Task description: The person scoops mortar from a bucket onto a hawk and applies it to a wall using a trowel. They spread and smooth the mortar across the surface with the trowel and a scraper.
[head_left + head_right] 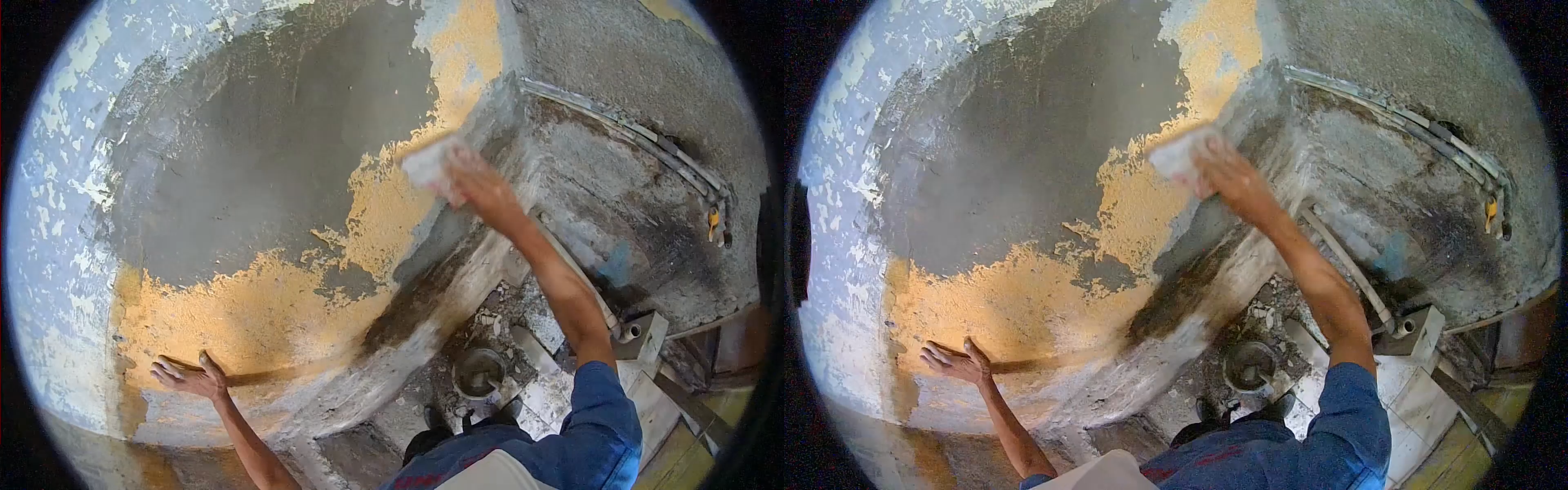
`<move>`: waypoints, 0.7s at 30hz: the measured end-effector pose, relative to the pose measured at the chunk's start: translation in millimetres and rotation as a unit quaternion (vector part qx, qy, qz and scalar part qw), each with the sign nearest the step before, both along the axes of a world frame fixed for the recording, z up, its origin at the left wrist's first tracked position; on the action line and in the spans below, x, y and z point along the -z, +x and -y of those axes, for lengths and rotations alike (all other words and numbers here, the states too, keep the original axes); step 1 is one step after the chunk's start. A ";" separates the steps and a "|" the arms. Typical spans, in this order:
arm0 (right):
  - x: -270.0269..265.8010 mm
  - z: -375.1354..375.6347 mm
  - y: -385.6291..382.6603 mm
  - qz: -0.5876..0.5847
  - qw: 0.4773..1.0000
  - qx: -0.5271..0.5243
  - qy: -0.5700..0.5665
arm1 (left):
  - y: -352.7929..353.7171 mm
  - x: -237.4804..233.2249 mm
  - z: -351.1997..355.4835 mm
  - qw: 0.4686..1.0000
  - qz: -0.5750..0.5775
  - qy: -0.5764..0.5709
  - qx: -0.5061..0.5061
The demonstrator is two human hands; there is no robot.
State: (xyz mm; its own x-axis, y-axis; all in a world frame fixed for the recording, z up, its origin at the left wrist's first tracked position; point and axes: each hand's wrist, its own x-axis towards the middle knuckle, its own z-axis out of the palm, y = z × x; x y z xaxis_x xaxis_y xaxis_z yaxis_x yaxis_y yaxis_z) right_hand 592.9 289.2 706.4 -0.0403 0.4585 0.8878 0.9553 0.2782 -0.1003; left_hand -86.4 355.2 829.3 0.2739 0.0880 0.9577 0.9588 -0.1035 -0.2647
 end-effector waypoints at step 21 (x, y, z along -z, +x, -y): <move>-88.4 18.5 -25.4 -0.158 0.987 0.029 -0.013 | 2.5 -2.0 0.9 1.000 -0.010 0.008 -0.001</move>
State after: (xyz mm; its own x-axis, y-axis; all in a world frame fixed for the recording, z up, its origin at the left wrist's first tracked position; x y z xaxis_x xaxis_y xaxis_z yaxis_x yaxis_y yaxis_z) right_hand 567.5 270.7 794.7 0.2632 0.4742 0.8401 0.8899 0.2169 -0.4013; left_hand -83.9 354.3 831.3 0.2923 0.0725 0.9536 0.9536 -0.0976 -0.2849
